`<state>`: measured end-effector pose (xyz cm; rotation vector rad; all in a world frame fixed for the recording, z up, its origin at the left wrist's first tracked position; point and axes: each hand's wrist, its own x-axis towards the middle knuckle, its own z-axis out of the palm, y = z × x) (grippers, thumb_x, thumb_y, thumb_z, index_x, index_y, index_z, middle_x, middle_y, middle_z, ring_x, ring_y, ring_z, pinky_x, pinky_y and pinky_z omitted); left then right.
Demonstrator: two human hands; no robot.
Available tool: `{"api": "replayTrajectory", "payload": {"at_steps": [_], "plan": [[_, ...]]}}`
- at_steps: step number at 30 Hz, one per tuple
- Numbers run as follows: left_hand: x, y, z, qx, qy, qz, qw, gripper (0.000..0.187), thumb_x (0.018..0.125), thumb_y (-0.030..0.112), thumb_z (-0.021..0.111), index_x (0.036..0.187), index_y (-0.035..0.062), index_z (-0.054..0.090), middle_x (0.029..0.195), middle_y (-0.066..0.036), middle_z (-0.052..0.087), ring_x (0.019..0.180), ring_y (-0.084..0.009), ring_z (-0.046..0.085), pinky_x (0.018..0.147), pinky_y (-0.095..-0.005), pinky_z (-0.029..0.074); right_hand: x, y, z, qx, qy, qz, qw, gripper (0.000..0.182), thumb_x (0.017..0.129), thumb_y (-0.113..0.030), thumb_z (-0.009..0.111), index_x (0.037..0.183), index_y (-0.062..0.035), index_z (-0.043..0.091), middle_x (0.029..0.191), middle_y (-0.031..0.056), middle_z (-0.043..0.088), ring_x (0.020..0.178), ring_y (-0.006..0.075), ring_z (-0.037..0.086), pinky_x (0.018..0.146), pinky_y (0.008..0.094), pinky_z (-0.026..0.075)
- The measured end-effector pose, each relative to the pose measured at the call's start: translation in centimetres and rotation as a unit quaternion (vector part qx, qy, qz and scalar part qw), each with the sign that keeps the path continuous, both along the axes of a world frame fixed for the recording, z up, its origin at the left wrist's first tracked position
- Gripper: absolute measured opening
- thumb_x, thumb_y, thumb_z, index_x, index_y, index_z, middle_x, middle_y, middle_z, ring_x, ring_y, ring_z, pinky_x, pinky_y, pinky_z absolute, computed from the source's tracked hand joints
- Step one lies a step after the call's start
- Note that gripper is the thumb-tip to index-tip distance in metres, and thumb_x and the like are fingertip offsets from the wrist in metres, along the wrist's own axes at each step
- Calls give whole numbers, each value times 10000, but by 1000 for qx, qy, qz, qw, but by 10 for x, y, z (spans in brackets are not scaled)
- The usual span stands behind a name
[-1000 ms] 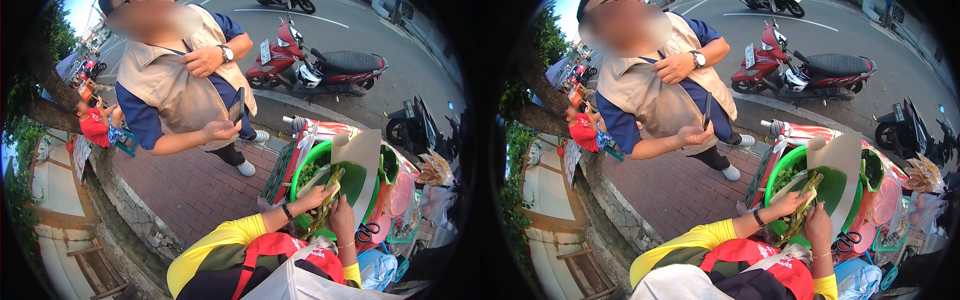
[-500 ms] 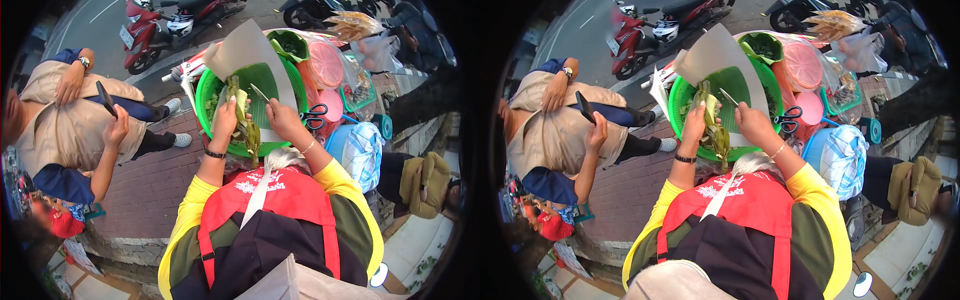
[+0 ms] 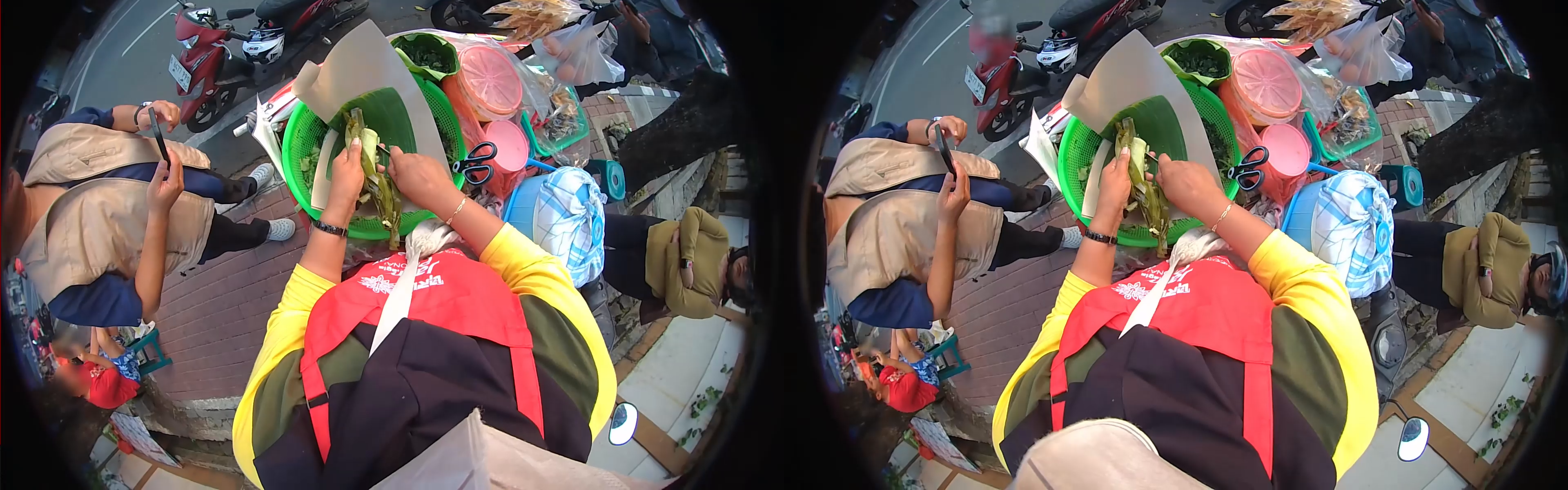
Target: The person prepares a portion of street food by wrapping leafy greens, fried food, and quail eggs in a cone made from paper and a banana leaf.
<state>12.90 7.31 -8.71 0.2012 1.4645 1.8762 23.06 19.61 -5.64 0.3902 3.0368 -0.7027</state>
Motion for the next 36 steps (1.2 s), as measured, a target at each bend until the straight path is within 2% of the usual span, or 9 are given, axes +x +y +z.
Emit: {"api": "replayTrajectory", "payload": {"at_steps": [5, 10, 15, 17, 21, 23, 28, 32, 36], "plan": [[-6, 7, 4, -43, 31, 3, 999, 395, 1007, 312, 344, 1036, -11, 568, 831, -83, 652, 599, -165, 634, 522, -282, 520, -7, 17, 2, -79, 14, -13, 997, 197, 892, -202, 465, 882, -7, 493, 704, 213, 618, 688, 395, 612, 635, 479, 483], [-19, 14, -14, -108, 63, 12, 992, 427, 1003, 320, 337, 994, -32, 579, 813, -107, 661, 556, -183, 627, 498, -300, 510, 0, 10, 9, -23, 40, -14, 999, 214, 904, -215, 452, 892, -6, 495, 693, 214, 608, 681, 404, 603, 643, 495, 471], [-17, 19, -15, -60, 85, 16, 994, 456, 1005, 328, 320, 979, -41, 586, 760, -108, 648, 527, -195, 624, 483, -302, 498, -7, 12, -8, -27, 9, -6, 1000, 225, 898, -219, 454, 883, -4, 520, 703, 226, 607, 690, 396, 609, 646, 490, 475], [-21, 22, -13, -43, 93, 12, 995, 464, 1005, 331, 315, 970, -43, 588, 737, -107, 641, 527, -199, 629, 475, -301, 494, -9, 18, -23, -122, 41, -16, 992, 237, 903, -223, 448, 874, 1, 519, 695, 226, 605, 689, 398, 607, 651, 495, 474], [-30, 17, -16, -98, 89, -41, 990, 476, 1001, 352, 317, 976, -40, 586, 765, -108, 653, 597, -212, 657, 513, -302, 519, -2, 23, -1, -115, 29, -11, 993, 249, 907, -228, 443, 867, 6, 519, 693, 229, 604, 692, 402, 605, 661, 495, 475], [-31, 17, -13, -117, 101, -47, 987, 482, 1000, 365, 320, 979, -39, 582, 774, -110, 654, 621, -217, 664, 526, -303, 527, 4, 17, 10, -44, 30, 10, 999, 248, 910, -228, 441, 867, 5, 514, 698, 226, 607, 689, 405, 602, 661, 493, 475], [-23, 13, 9, -44, -83, -37, 995, 490, 981, 432, 381, 1004, -10, 591, 872, -84, 656, 715, -187, 661, 575, -291, 530, -4, 10, 10, -18, 37, -17, 999, 224, 906, -220, 449, 873, -6, 508, 695, 211, 616, 672, 391, 612, 641, 488, 482], [-31, 13, -27, -96, 45, -7, 994, 423, 992, 355, 378, 962, -15, 579, 809, -78, 630, 665, -187, 629, 575, -301, 513, -9, 5, 2, -1, 22, -11, 1000, 217, 902, -217, 452, 875, -10, 511, 709, 200, 628, 674, 377, 624, 640, 479, 489], [-32, 13, -28, -72, 66, 5, 995, 416, 994, 341, 373, 979, -18, 583, 817, -82, 631, 642, -180, 603, 590, -324, 489, -15, 6, -8, -5, 11, -7, 1000, 234, 905, -221, 449, 868, 1, 511, 713, 209, 626, 676, 387, 618, 648, 483, 486]]}}
